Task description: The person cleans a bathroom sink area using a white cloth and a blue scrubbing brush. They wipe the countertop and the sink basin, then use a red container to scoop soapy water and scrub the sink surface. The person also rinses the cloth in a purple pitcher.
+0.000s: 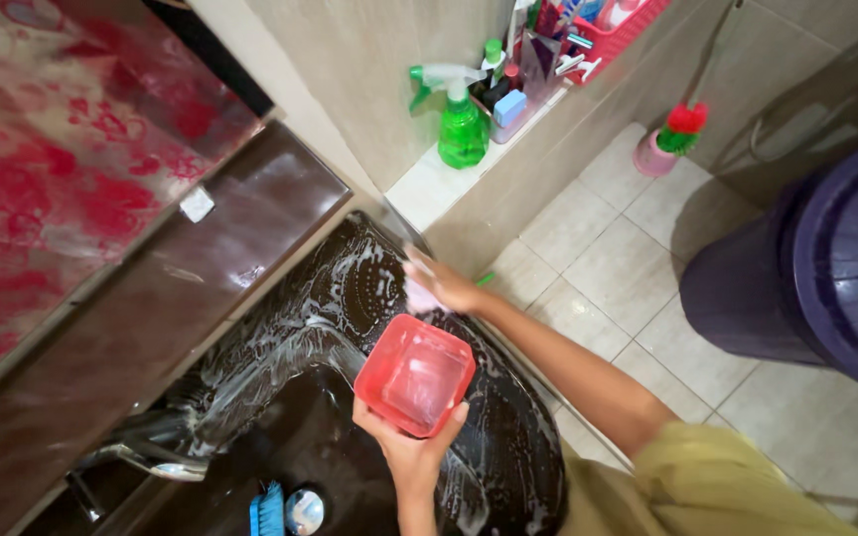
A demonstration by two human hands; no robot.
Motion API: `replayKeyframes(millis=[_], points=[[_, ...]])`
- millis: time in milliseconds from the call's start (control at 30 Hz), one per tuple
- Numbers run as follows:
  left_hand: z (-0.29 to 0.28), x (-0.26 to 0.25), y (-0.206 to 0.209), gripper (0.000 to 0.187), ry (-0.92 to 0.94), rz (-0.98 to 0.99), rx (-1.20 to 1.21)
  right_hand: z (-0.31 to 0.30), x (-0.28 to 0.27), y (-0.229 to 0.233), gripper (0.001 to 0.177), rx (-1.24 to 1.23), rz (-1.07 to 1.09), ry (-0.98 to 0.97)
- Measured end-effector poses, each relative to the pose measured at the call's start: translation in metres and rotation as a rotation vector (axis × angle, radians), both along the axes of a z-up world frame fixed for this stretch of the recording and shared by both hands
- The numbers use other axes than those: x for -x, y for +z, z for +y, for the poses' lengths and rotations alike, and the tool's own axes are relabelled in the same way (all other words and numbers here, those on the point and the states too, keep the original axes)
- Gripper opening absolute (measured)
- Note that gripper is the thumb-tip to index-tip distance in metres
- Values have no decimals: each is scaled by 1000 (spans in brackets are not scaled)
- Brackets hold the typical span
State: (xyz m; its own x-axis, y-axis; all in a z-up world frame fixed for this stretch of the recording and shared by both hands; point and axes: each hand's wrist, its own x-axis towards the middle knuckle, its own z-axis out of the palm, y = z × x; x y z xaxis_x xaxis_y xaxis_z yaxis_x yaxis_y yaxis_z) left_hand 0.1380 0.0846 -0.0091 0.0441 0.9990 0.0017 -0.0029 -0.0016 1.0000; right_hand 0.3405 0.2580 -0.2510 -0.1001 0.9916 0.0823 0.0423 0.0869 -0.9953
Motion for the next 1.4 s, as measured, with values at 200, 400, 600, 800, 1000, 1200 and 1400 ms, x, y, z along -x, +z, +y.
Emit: replayKeyframes(millis=[200, 400, 600, 800, 1000, 1200, 1400], points=[[-7, 9, -4, 123, 19, 1, -40, 112, 14, 14, 52, 411, 271, -44], [-15, 26, 1, 121, 47, -67, -27, 179, 17, 23, 33, 432, 442, -162], [-23, 40, 5, 119, 42, -8, -95, 162, 35, 43, 32, 208, -244, -381], [-29, 51, 9, 119, 56, -60, -126, 114, 51, 136, 36, 100, -501, -503], [-42, 49, 4, 118, 62, -12, -114, 78, 57, 163, 35, -148, -454, -341], [-53, 50, 11, 119, -1, -80, -129, 7, 65, 172, 55, -787, -906, -402], [-75, 64, 17, 116, -6, -25, -209, -90, 24, 107, 50, 29, -582, -330]])
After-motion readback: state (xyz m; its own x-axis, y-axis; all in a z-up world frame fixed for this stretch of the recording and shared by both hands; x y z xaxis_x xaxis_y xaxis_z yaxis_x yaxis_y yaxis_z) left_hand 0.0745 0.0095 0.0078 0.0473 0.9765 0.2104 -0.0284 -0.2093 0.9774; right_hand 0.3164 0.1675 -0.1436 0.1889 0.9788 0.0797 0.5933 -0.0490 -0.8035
